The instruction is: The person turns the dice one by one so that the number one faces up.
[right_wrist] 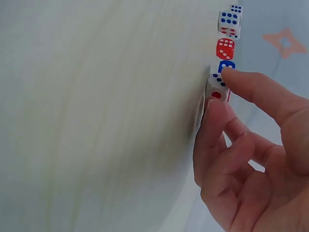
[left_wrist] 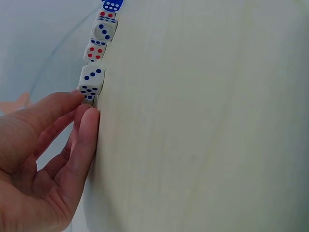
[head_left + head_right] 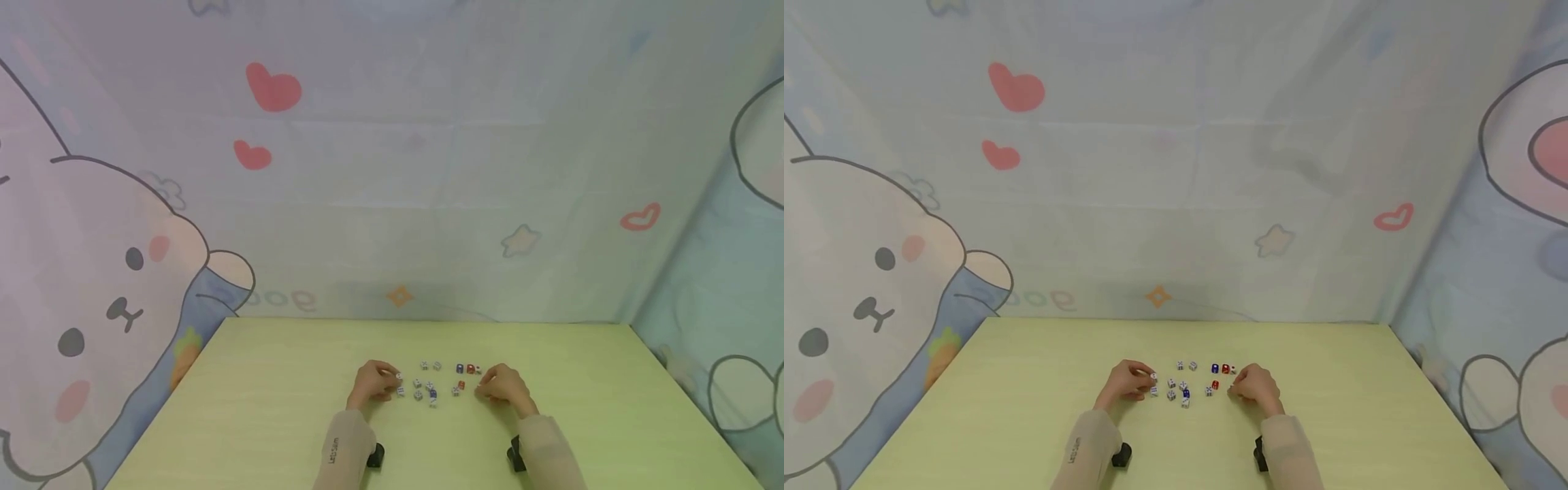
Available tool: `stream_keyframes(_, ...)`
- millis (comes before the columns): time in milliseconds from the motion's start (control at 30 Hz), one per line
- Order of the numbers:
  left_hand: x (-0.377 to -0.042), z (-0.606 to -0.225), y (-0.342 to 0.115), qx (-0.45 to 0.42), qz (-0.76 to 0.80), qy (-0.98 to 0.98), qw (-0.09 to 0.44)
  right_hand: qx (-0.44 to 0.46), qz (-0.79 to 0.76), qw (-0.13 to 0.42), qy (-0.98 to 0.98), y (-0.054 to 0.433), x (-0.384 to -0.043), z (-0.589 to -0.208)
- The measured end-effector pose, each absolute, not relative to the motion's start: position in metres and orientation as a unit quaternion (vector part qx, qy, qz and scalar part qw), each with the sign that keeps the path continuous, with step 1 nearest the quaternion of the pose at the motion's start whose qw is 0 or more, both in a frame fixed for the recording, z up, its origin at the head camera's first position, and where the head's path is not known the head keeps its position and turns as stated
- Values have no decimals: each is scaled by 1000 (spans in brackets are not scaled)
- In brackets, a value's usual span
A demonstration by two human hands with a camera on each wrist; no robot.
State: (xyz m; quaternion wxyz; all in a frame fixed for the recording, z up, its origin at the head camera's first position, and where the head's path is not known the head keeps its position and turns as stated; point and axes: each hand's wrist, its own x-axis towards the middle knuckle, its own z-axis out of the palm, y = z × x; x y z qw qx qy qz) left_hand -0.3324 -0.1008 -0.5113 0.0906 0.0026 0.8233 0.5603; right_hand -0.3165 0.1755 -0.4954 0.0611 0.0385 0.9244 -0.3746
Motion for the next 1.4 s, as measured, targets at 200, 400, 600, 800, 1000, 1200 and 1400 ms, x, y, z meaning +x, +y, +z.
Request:
stream_keyframes(200,-332,-512,-100,2,561,823,92,28,-386,70,919,175,-316,-496)
stream_keyframes(400,-332,-513,-100,0,559,824,90,21,-399,75,914,176,-316,-496)
stream_keyframes(600,-330,-512,-101,0,563,822,90,28,-415,94,904,177,-316,-498)
stream_keyframes(800,-328,-510,-101,3,561,823,86,21,-437,114,892,185,-322,-504)
stream_keyframes(1000,-329,-509,-100,2,559,825,84,-8,-452,120,884,193,-328,-510)
stream_keyframes(1200,-330,-510,-100,5,562,822,91,29,-448,113,886,186,-321,-503)
stream_keyframes(1400,-330,-512,-102,10,566,819,97,7,-404,78,911,179,-319,-503)
